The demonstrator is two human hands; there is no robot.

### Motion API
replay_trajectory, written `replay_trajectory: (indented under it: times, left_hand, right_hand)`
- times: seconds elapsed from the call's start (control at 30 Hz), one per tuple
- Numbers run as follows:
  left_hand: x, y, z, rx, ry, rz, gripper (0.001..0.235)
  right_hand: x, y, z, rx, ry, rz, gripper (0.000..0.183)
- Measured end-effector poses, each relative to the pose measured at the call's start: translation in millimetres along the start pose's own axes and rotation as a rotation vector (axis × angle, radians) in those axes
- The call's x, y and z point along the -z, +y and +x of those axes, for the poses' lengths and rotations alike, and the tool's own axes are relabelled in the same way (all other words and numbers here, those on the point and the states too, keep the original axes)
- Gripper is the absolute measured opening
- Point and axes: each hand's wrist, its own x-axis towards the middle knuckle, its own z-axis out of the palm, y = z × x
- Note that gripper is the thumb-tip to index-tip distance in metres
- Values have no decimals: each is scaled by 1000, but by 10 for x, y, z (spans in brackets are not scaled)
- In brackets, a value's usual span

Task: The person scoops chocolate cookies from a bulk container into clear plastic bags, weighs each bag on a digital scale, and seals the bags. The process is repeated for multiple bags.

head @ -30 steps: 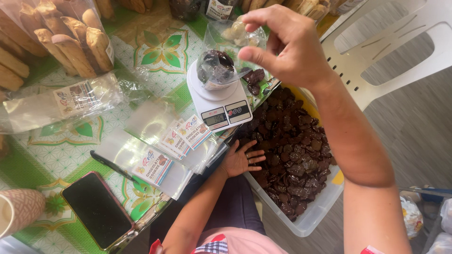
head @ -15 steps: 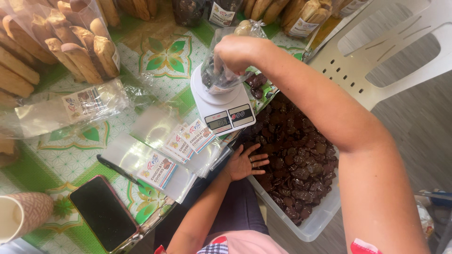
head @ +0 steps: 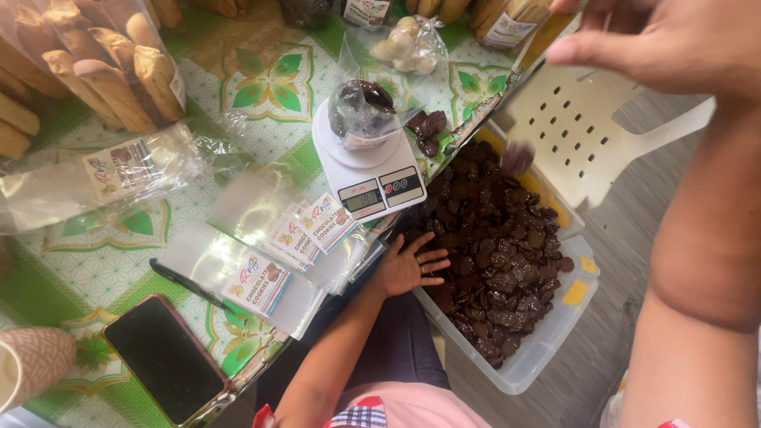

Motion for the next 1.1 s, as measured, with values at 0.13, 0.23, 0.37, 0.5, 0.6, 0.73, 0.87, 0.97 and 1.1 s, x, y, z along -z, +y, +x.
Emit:
replay_trajectory:
  times: [0.13,0.23,0.37,0.5,0.6,0.73,0.87,0.97,1.1]
  left_hand:
    - [9,-19,0,-10,-5,-26,81]
    - [14,7,5,-13,-16,-26,82]
    - [47,-17,-15,-9,-20,-24,82]
    - [57,-4,-14,-12,-21,-20,84]
    - [54,-5,-14,-13,-37,-19,83]
    - [38,-5,-27,-1,-37,-31,81]
    - [39,-1,-20,8,-64,-51,79]
    - [48,-22,-41,-3,-33,-11,80]
    - [36,6,-13,9,-40,-13,79]
  right_hand:
    - [20,-71,-41,57,56,203,31]
    - [-168,-290,219,168,-3,240,33]
    - [-594,-599,663,319,-4,165,27]
    - [-725,-686,887,312,13,108,29]
    - [-710,-743,777,405,172,42,46]
    - [-1019,-996,535,392,173,-293,55]
    - [-1021,-815,704,356,147,-125,28]
    - [-715,-409,924,116,35,30,29]
    - [-659,-230,1340,110,0,42,28]
